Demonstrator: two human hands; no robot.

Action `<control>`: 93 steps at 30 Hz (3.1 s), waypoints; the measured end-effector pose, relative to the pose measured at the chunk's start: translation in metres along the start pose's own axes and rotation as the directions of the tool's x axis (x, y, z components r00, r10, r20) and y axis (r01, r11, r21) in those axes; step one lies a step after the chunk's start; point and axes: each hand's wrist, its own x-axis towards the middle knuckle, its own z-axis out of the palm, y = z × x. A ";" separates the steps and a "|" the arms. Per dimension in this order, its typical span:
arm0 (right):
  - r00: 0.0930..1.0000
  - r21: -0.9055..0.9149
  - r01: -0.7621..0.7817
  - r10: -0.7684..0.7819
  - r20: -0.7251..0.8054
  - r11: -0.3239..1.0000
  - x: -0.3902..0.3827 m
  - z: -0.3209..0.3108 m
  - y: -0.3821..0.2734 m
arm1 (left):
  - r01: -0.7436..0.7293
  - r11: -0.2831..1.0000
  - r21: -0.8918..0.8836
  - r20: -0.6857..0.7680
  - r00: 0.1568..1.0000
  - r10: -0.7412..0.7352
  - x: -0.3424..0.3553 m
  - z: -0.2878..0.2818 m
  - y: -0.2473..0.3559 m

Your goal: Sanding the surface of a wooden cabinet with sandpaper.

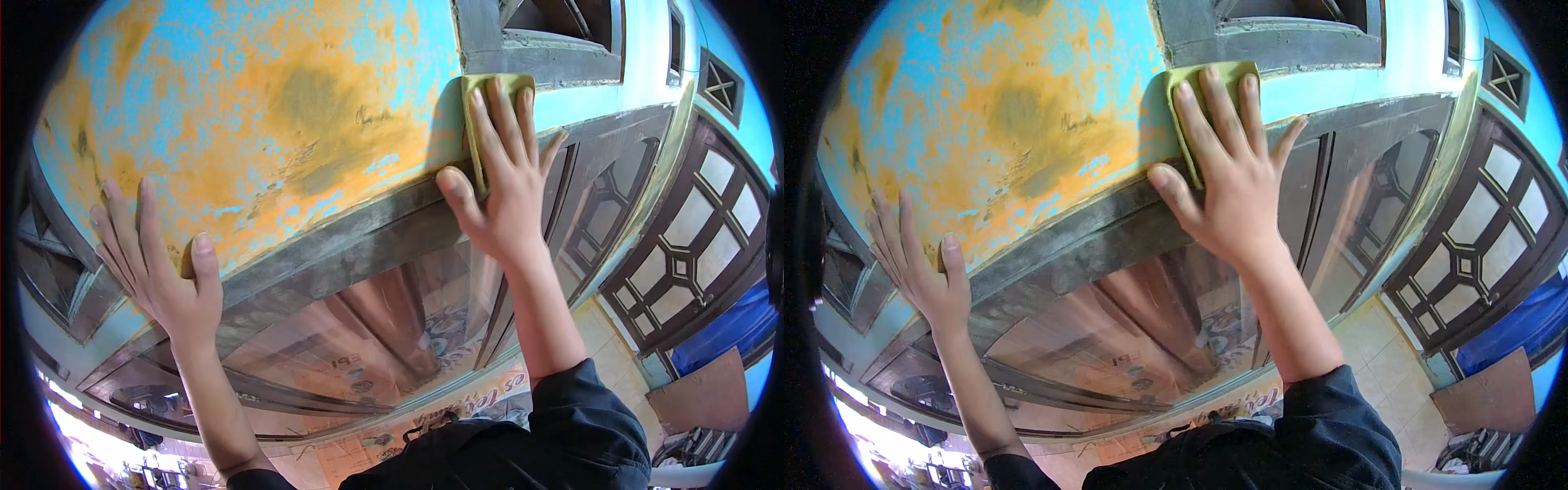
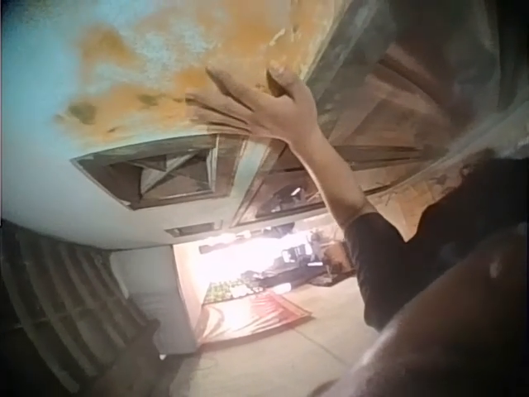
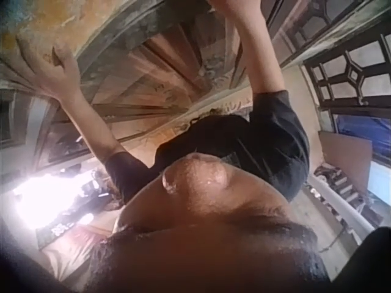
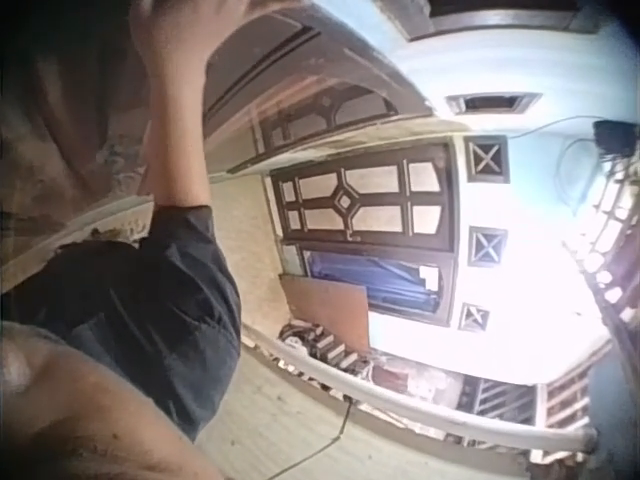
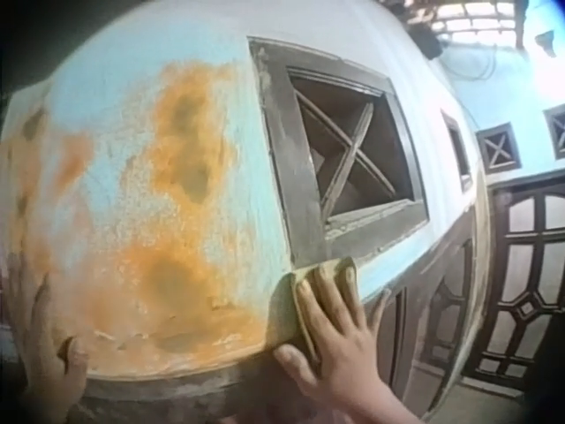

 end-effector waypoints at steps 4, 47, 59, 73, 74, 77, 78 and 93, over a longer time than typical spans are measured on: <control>0.999 -0.027 0.005 -0.005 0.036 1.000 -0.035 0.007 0.010 | 0.000 0.999 0.041 0.021 1.000 -0.001 -0.007 0.001 -0.005; 0.990 -0.048 0.119 -0.122 -0.067 0.992 0.035 -0.004 -0.019 | -0.004 1.000 0.018 0.011 1.000 0.004 -0.011 0.004 0.006; 0.987 -0.063 0.055 -0.064 -0.147 0.996 0.032 0.004 -0.018 | -0.011 1.000 0.001 -0.003 1.000 0.011 -0.012 0.004 0.007; 0.991 0.053 0.046 -0.039 -0.126 0.998 0.008 0.014 -0.033 | -0.024 0.999 0.026 -0.003 1.000 0.024 -0.008 0.003 0.009; 0.996 0.047 0.024 -0.020 -0.091 0.999 -0.008 0.018 -0.037 | -0.019 0.999 0.034 0.003 1.000 0.019 -0.009 0.003 0.008; 1.000 0.000 0.001 -0.001 -0.006 1.000 -0.028 0.023 -0.046 | -0.021 0.998 0.051 0.019 1.000 0.020 -0.010 0.002 0.006; 0.999 -0.025 0.024 -0.025 -0.023 0.999 -0.020 0.022 -0.045 | -0.022 0.998 0.053 0.029 0.999 0.021 -0.010 0.001 0.007; 0.991 -0.060 0.099 -0.104 -0.086 0.993 0.021 0.007 -0.042 | -0.021 0.996 0.083 0.098 0.995 0.013 -0.009 -0.001 0.012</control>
